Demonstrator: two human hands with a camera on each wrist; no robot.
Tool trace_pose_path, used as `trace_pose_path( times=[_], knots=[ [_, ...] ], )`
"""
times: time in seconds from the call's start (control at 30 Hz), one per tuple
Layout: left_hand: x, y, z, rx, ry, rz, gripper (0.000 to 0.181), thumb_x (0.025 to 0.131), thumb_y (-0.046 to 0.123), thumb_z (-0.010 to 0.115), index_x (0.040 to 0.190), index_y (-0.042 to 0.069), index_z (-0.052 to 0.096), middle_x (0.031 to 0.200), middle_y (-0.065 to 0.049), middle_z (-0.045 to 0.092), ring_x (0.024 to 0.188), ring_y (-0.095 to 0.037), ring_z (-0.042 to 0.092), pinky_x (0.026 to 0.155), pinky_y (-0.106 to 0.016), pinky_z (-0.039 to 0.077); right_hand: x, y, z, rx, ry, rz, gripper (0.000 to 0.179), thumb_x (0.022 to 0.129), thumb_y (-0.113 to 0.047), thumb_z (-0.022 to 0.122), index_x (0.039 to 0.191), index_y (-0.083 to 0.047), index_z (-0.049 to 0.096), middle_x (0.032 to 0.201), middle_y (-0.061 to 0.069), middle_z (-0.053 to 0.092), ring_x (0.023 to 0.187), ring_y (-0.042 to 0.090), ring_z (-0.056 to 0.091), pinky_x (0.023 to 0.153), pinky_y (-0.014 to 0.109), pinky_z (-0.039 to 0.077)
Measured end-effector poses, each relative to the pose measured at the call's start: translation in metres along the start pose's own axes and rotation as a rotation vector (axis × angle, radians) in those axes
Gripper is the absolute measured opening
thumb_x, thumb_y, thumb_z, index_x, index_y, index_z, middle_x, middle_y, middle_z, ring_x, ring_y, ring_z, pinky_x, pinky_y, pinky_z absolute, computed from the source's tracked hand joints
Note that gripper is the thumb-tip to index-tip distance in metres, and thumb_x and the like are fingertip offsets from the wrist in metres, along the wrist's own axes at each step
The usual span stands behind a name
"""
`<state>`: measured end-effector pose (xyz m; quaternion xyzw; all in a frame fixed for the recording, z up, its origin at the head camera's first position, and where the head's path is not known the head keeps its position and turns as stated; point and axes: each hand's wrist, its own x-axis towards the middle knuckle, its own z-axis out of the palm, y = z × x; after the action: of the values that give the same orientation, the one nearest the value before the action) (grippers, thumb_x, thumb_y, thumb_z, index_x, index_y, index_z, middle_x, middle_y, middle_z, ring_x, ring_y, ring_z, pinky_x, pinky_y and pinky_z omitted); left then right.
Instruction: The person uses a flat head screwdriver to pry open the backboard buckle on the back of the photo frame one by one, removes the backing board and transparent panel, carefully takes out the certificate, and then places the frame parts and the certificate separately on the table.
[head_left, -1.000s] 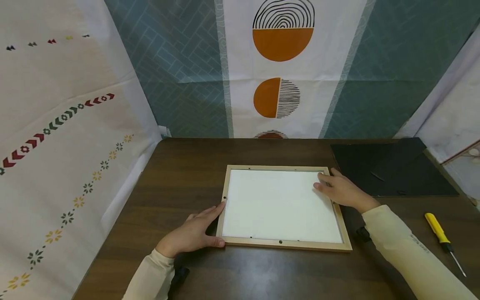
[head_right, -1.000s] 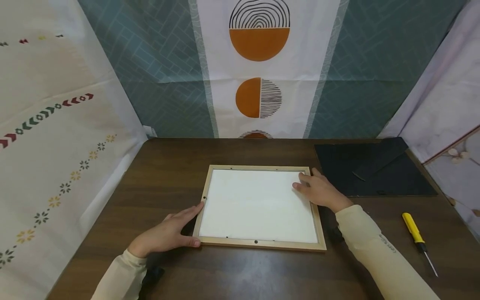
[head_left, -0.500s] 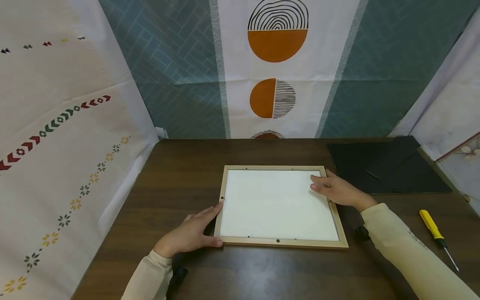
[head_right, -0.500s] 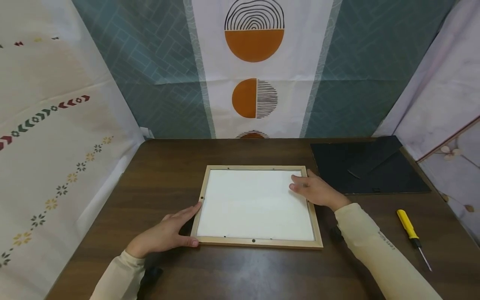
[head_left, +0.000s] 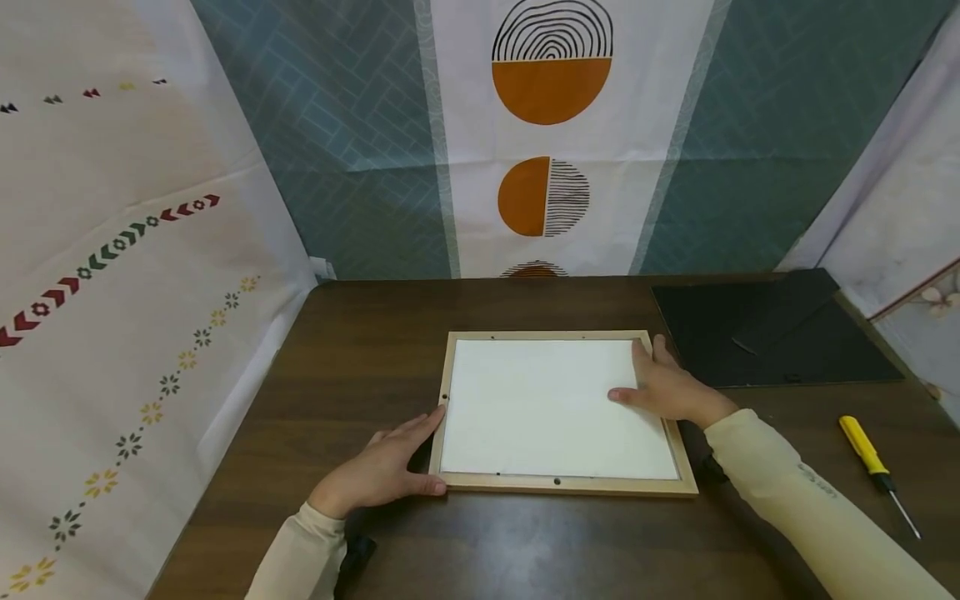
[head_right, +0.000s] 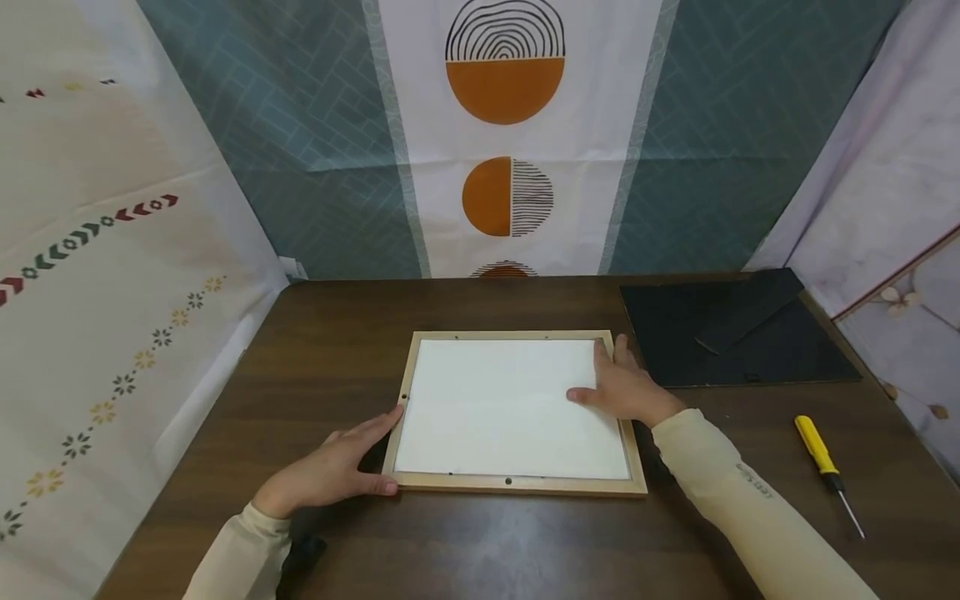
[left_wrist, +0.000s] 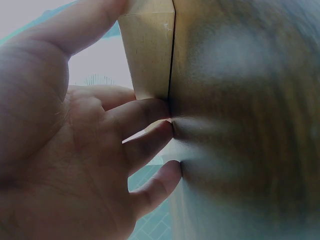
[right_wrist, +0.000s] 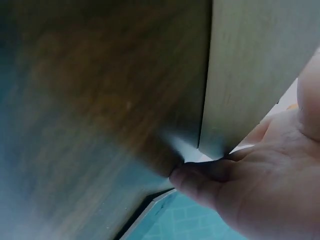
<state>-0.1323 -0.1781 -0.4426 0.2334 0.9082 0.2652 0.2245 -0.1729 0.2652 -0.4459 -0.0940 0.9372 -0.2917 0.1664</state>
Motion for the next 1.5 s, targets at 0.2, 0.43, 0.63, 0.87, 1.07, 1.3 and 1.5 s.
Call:
trace_pose_path(
  times=[0.2, 0.43, 0.63, 0.87, 1.07, 1.3, 1.5],
  knots=[
    [0.0, -0.002, 0.0, 0.013, 0.008, 0.012, 0.106, 0.084, 0.053, 0.079, 0.164, 0.019, 0.018, 0.16, -0.011, 0.035, 0.149, -0.032, 0.024, 0.112, -0.062, 0.018, 0.005, -0.002, 0.001, -0.043, 0.018, 0.023, 0.112, 0.094, -0.053, 0.067, 0.153, 0.018, 0.003, 0.15, 0.048, -0.019, 0.14, 0.064, -0.003, 0.107, 0.071, 0.019],
    [0.0, -0.005, 0.001, 0.011, 0.001, 0.004, 0.107, 0.083, 0.053, 0.079, 0.164, 0.02, 0.016, 0.161, -0.009, 0.034, 0.15, -0.03, 0.022, 0.113, -0.061, 0.016, 0.008, -0.009, 0.004, -0.036, 0.05, 0.054, 0.1, 0.094, -0.042, 0.072, 0.155, 0.013, 0.015, 0.152, 0.048, -0.015, 0.14, 0.065, 0.006, 0.105, 0.071, 0.026],
    [-0.002, -0.005, 0.003, 0.013, -0.005, 0.008, 0.107, 0.084, 0.052, 0.079, 0.164, 0.02, 0.016, 0.16, -0.008, 0.035, 0.15, -0.029, 0.023, 0.113, -0.06, 0.018, 0.002, -0.017, 0.006, -0.076, 0.1, 0.049, 0.086, 0.092, -0.039, 0.075, 0.152, 0.007, 0.036, 0.156, 0.044, -0.005, 0.141, 0.063, 0.006, 0.1, 0.078, 0.022],
    [-0.002, -0.004, 0.002, 0.004, 0.002, 0.008, 0.106, 0.083, 0.052, 0.079, 0.164, 0.019, 0.017, 0.16, -0.012, 0.035, 0.15, -0.032, 0.023, 0.112, -0.062, 0.017, -0.003, -0.027, 0.013, -0.086, 0.098, 0.001, 0.083, 0.089, -0.043, 0.077, 0.151, 0.0, 0.043, 0.156, 0.043, 0.009, 0.141, 0.065, -0.003, 0.099, 0.083, 0.013],
    [-0.001, -0.003, 0.001, 0.011, 0.001, 0.02, 0.106, 0.084, 0.053, 0.078, 0.164, 0.019, 0.017, 0.16, -0.01, 0.035, 0.15, -0.031, 0.023, 0.112, -0.061, 0.018, -0.002, -0.03, 0.013, -0.133, 0.094, 0.04, 0.102, 0.084, -0.052, 0.079, 0.158, -0.003, 0.03, 0.156, 0.043, 0.009, 0.141, 0.065, -0.008, 0.099, 0.084, 0.006],
    [0.001, -0.001, 0.0, 0.008, -0.001, 0.025, 0.106, 0.084, 0.053, 0.078, 0.164, 0.018, 0.017, 0.161, -0.011, 0.034, 0.15, -0.033, 0.023, 0.111, -0.063, 0.018, -0.001, -0.028, 0.012, -0.174, 0.101, 0.022, 0.104, 0.083, -0.053, 0.08, 0.159, -0.004, 0.027, 0.156, 0.043, 0.011, 0.142, 0.063, -0.006, 0.099, 0.083, 0.008],
    [0.001, -0.001, 0.002, 0.007, -0.007, 0.014, 0.106, 0.084, 0.053, 0.078, 0.164, 0.02, 0.016, 0.161, -0.009, 0.033, 0.15, -0.031, 0.022, 0.112, -0.063, 0.017, -0.003, -0.035, 0.011, -0.172, 0.101, -0.006, 0.104, 0.085, -0.047, 0.08, 0.161, -0.005, 0.023, 0.155, 0.036, 0.029, 0.142, 0.063, 0.003, 0.1, 0.082, 0.008]
  ],
)
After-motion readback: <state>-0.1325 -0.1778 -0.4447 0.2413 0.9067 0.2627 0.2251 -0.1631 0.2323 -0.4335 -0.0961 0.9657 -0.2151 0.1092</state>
